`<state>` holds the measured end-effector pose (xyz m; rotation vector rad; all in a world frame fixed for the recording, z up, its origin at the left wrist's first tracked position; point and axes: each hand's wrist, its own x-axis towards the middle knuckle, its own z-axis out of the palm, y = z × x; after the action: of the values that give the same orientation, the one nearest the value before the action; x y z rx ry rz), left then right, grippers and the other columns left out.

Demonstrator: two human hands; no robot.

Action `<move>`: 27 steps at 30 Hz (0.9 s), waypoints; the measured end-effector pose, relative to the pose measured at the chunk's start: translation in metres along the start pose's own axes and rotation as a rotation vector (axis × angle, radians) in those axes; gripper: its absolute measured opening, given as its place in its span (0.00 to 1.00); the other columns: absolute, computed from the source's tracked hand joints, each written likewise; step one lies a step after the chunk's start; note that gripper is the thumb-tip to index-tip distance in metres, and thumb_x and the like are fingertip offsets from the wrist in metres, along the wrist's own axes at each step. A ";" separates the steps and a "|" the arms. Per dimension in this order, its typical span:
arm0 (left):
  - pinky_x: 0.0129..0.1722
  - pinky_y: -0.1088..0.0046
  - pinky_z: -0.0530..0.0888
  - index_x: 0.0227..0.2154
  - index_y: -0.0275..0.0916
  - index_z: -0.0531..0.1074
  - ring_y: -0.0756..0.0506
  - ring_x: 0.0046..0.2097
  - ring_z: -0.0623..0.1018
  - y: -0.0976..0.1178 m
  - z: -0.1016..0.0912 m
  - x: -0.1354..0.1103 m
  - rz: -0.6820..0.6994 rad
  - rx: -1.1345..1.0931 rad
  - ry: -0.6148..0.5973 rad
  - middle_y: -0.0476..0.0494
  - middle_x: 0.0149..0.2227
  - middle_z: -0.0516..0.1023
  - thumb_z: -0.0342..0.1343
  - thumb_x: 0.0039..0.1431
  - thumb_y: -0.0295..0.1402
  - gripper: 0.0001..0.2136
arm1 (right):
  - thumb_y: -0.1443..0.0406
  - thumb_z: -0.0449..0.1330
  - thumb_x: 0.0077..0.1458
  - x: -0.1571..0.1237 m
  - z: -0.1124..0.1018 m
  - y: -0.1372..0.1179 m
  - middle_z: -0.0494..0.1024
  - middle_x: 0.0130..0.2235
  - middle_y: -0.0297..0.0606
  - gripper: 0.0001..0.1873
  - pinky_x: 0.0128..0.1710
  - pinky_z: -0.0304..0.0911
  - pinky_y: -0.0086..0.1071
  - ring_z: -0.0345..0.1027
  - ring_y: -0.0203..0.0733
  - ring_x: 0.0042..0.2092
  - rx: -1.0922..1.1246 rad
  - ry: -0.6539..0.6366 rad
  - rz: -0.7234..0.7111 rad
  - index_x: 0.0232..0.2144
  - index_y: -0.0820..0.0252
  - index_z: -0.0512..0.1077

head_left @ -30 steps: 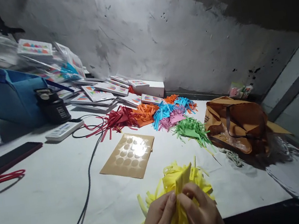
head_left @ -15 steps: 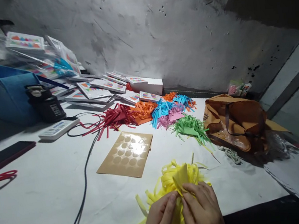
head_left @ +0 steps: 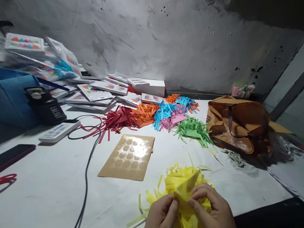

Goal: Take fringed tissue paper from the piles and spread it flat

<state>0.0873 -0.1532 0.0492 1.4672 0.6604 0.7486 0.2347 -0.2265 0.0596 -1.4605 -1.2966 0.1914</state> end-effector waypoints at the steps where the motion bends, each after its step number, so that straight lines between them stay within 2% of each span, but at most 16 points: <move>1: 0.32 0.73 0.69 0.28 0.37 0.74 0.44 0.32 0.72 0.001 -0.001 0.000 0.022 0.066 0.011 0.45 0.28 0.76 0.49 0.67 0.48 0.20 | 0.68 0.61 0.58 0.000 0.000 -0.002 0.77 0.33 0.33 0.06 0.42 0.66 0.35 0.73 0.43 0.38 -0.079 0.064 -0.090 0.30 0.53 0.70; 2: 0.32 0.73 0.69 0.28 0.37 0.73 0.44 0.32 0.73 0.002 -0.002 -0.001 0.052 0.138 0.024 0.45 0.28 0.76 0.48 0.68 0.46 0.20 | 0.69 0.60 0.59 -0.001 0.001 -0.005 0.78 0.35 0.34 0.05 0.45 0.65 0.39 0.73 0.44 0.39 -0.164 0.120 -0.182 0.34 0.53 0.70; 4: 0.33 0.73 0.70 0.29 0.38 0.73 0.44 0.32 0.75 0.004 -0.003 -0.002 0.129 0.270 0.036 0.44 0.29 0.77 0.45 0.69 0.43 0.19 | 0.71 0.58 0.60 -0.003 0.005 -0.009 0.79 0.40 0.39 0.11 0.51 0.62 0.47 0.73 0.47 0.43 -0.331 0.157 -0.338 0.44 0.54 0.70; 7: 0.33 0.73 0.72 0.31 0.39 0.71 0.45 0.32 0.78 0.006 -0.002 -0.004 0.258 0.433 0.014 0.43 0.30 0.79 0.43 0.70 0.38 0.16 | 0.72 0.54 0.59 -0.004 0.011 -0.011 0.77 0.50 0.50 0.22 0.55 0.58 0.53 0.72 0.54 0.52 -0.567 0.049 -0.486 0.56 0.62 0.66; 9: 0.30 0.74 0.72 0.29 0.40 0.69 0.45 0.30 0.78 0.006 -0.002 -0.004 0.347 0.593 0.014 0.44 0.29 0.78 0.43 0.70 0.34 0.14 | 0.74 0.53 0.58 -0.001 0.008 -0.008 0.77 0.53 0.51 0.24 0.57 0.56 0.52 0.72 0.54 0.54 -0.678 -0.029 -0.609 0.57 0.67 0.66; 11: 0.27 0.74 0.72 0.28 0.41 0.69 0.45 0.28 0.78 0.006 -0.005 -0.003 0.433 0.777 0.027 0.45 0.27 0.77 0.43 0.68 0.30 0.13 | 0.75 0.53 0.58 0.005 0.000 -0.005 0.80 0.50 0.49 0.22 0.58 0.57 0.48 0.74 0.51 0.51 -0.690 -0.074 -0.679 0.55 0.70 0.68; 13: 0.26 0.73 0.72 0.31 0.41 0.71 0.44 0.28 0.79 0.008 -0.010 -0.001 0.513 0.906 0.037 0.45 0.27 0.78 0.44 0.65 0.26 0.11 | 0.75 0.52 0.60 0.014 -0.012 -0.005 0.83 0.44 0.44 0.18 0.53 0.64 0.43 0.78 0.46 0.45 -0.600 -0.121 -0.583 0.51 0.66 0.71; 16: 0.32 0.71 0.76 0.43 0.40 0.71 0.43 0.34 0.81 0.017 -0.021 0.006 0.630 0.937 0.051 0.43 0.35 0.81 0.45 0.66 0.24 0.11 | 0.70 0.50 0.64 0.029 -0.028 -0.016 0.83 0.37 0.38 0.15 0.40 0.70 0.34 0.78 0.42 0.38 -0.370 -0.278 -0.165 0.42 0.59 0.76; 18: 0.40 0.67 0.77 0.52 0.41 0.69 0.42 0.43 0.80 0.025 -0.026 0.011 0.704 0.940 0.053 0.39 0.44 0.81 0.46 0.67 0.23 0.15 | 0.66 0.50 0.65 0.036 -0.034 -0.025 0.83 0.35 0.36 0.15 0.36 0.68 0.31 0.78 0.42 0.36 -0.224 -0.370 0.085 0.38 0.57 0.78; 19: 0.44 0.64 0.76 0.55 0.42 0.67 0.41 0.46 0.78 0.028 -0.027 0.013 0.746 0.951 0.040 0.38 0.48 0.79 0.46 0.67 0.23 0.17 | 0.64 0.51 0.65 0.039 -0.036 -0.030 0.82 0.34 0.35 0.15 0.36 0.67 0.31 0.77 0.42 0.36 -0.163 -0.390 0.164 0.37 0.56 0.78; 21: 0.49 0.60 0.73 0.56 0.44 0.67 0.39 0.51 0.75 0.034 -0.027 0.015 0.824 0.970 -0.001 0.37 0.52 0.76 0.46 0.66 0.21 0.19 | 0.62 0.52 0.64 0.042 -0.036 -0.035 0.81 0.32 0.35 0.15 0.36 0.66 0.30 0.76 0.42 0.35 -0.073 -0.393 0.232 0.35 0.56 0.79; 22: 0.50 0.60 0.73 0.54 0.44 0.69 0.40 0.51 0.74 0.036 -0.026 0.015 0.853 0.966 -0.013 0.38 0.52 0.76 0.47 0.66 0.21 0.18 | 0.61 0.53 0.64 0.042 -0.035 -0.036 0.81 0.32 0.34 0.15 0.36 0.65 0.29 0.76 0.42 0.36 -0.038 -0.390 0.243 0.36 0.56 0.79; 25: 0.49 0.61 0.71 0.40 0.41 0.71 0.41 0.48 0.73 0.039 -0.023 0.014 0.912 0.895 0.010 0.40 0.46 0.77 0.46 0.66 0.19 0.12 | 0.58 0.54 0.63 0.038 -0.033 -0.033 0.81 0.32 0.35 0.16 0.35 0.65 0.28 0.75 0.42 0.35 0.023 -0.360 0.259 0.38 0.57 0.80; 27: 0.48 0.62 0.70 0.36 0.41 0.68 0.42 0.46 0.73 0.040 -0.025 0.013 0.934 0.816 -0.001 0.41 0.42 0.77 0.45 0.66 0.19 0.11 | 0.56 0.53 0.63 0.035 -0.036 -0.024 0.81 0.33 0.37 0.18 0.35 0.66 0.28 0.75 0.42 0.35 -0.002 -0.273 0.258 0.39 0.58 0.80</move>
<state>0.0740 -0.1294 0.0895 2.5910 0.2299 1.2581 0.2597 -0.2263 0.1091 -1.6429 -1.3181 0.5767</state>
